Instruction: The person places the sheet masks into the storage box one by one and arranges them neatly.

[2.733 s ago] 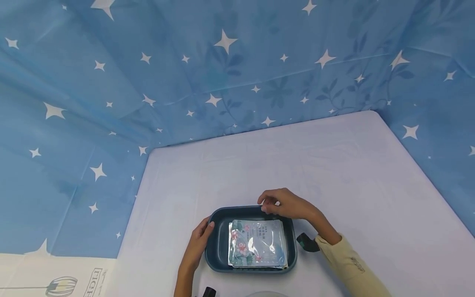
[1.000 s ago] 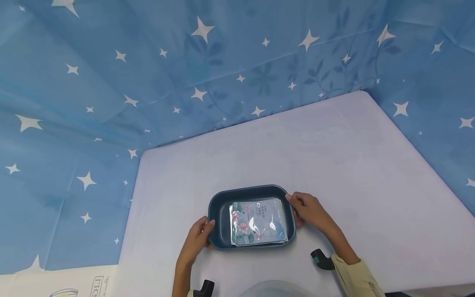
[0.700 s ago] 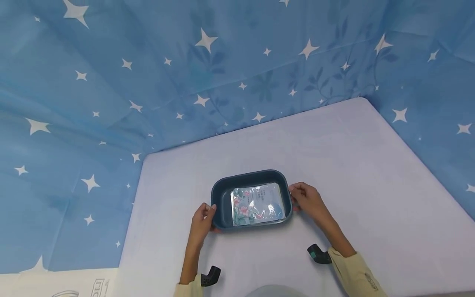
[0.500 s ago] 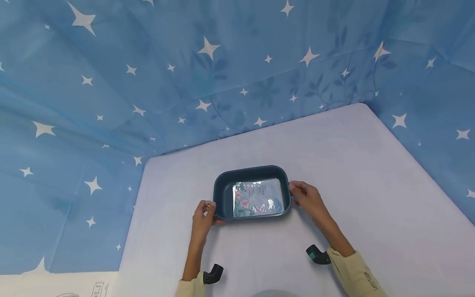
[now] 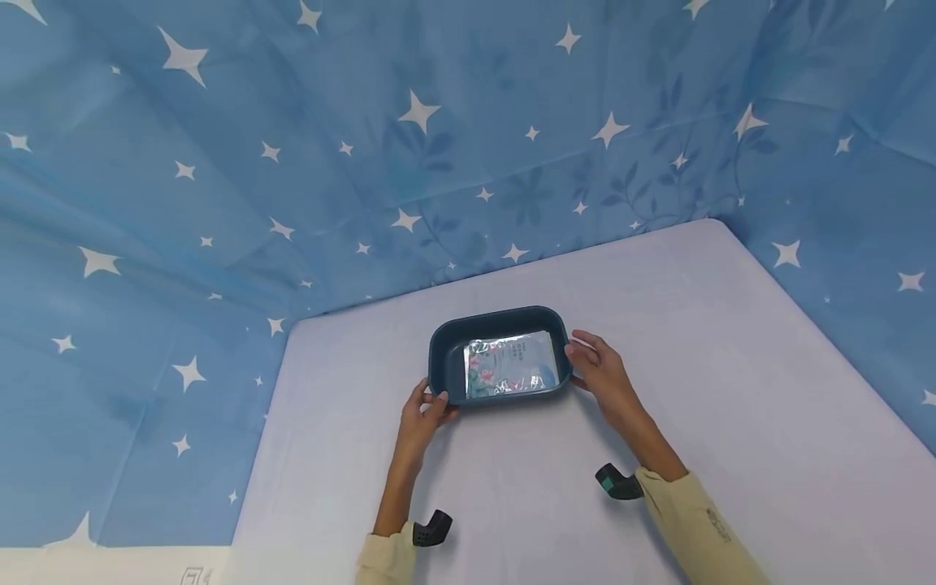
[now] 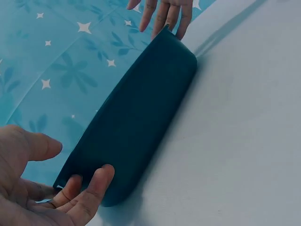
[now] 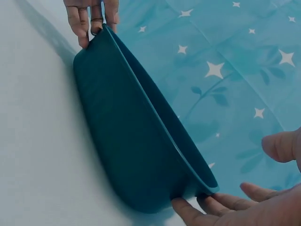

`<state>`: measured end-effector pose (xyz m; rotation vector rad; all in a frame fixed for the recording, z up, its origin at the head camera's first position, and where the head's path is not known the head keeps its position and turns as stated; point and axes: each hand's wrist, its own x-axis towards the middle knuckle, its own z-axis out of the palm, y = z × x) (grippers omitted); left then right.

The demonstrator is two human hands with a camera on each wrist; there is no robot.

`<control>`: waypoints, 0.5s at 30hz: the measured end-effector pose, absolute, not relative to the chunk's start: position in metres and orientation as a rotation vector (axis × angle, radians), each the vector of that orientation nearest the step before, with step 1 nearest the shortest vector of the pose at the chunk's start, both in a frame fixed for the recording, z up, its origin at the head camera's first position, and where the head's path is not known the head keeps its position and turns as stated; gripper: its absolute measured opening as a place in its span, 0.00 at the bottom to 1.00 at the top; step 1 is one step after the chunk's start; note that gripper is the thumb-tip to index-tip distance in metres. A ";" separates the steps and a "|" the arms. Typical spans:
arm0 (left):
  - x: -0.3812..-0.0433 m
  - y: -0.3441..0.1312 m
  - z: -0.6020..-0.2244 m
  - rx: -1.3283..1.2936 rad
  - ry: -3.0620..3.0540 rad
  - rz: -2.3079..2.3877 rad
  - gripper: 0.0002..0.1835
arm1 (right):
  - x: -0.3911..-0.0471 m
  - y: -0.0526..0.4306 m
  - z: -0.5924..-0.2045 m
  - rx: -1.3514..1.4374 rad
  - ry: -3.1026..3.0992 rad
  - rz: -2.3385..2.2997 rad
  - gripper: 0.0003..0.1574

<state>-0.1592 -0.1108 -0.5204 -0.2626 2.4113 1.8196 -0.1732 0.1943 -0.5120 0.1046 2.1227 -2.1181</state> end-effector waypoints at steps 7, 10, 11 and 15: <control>-0.171 -0.106 -0.521 -0.234 2.351 1.881 0.38 | -0.193 0.194 -0.512 0.131 2.004 -2.268 0.44; -0.177 -0.106 -0.535 -0.227 2.374 1.879 0.41 | -0.198 0.192 -0.514 0.151 1.936 -2.345 0.43; -0.178 -0.105 -0.538 -0.226 2.382 1.874 0.42 | -0.198 0.190 -0.514 0.160 1.920 -2.363 0.43; -0.180 -0.103 -0.544 -0.200 2.407 1.869 0.44 | -0.200 0.188 -0.515 0.189 1.876 -2.429 0.40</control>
